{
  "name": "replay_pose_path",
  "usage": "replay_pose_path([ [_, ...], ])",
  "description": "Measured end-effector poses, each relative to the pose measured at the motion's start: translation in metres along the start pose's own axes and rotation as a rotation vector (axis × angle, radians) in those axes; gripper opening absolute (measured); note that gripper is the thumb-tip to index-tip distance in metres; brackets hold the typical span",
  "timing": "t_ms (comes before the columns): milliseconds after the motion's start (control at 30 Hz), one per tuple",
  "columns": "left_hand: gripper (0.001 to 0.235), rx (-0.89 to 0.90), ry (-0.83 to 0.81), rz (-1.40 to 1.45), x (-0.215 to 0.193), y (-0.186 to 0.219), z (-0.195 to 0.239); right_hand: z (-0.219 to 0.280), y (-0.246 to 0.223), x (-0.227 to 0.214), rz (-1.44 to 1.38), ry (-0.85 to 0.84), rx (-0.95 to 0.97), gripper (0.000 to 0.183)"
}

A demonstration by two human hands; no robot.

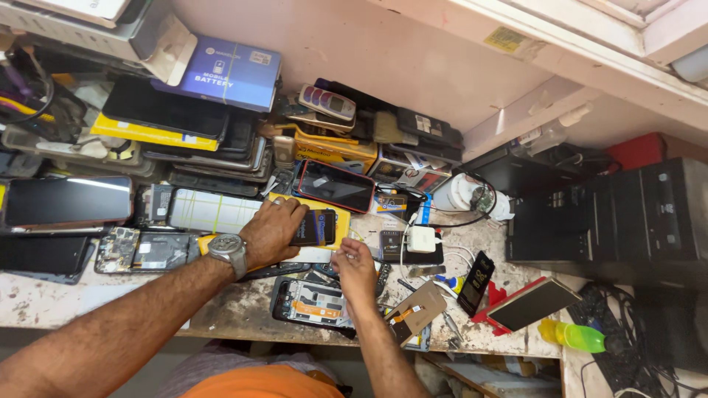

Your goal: The person disassembles a smartphone, removes the battery, and applies adhesive to the phone frame. They handle the phone chassis, battery, and adhesive tube while working at a cluttered electronics repair bench.

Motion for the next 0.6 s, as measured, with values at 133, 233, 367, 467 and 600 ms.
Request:
replay_pose_path([
  [133,0.076,-0.011,-0.031,-0.023,0.002,0.002,-0.004,-0.029,-0.002,-0.002,0.237,0.088,-0.175,0.028],
  [233,0.075,0.003,-0.075,-0.049,-0.001,0.004,-0.007,-0.051,0.002,-0.006,0.495,0.177,-0.124,0.031],
  [367,0.076,-0.008,-0.059,0.014,-0.012,0.002,-0.003,-0.071,0.009,-0.011,0.106,0.026,0.003,0.030],
  [467,0.078,-0.095,-0.033,0.131,-0.020,-0.009,0.010,-0.069,0.006,-0.021,0.095,-0.052,0.186,0.023],
  [600,0.092,-0.259,0.167,0.449,-0.025,-0.027,0.033,-0.052,-0.017,-0.038,0.079,-0.039,0.159,0.014],
])
Point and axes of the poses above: each hand's wrist, its own z-axis away from the middle knuckle, its own x-axis out of the palm, y = z × x, the point moved 2 cm from there along -z, towards the middle knuckle, and after that the axes turned 7 degrees about -z, right-handed, at the moved point
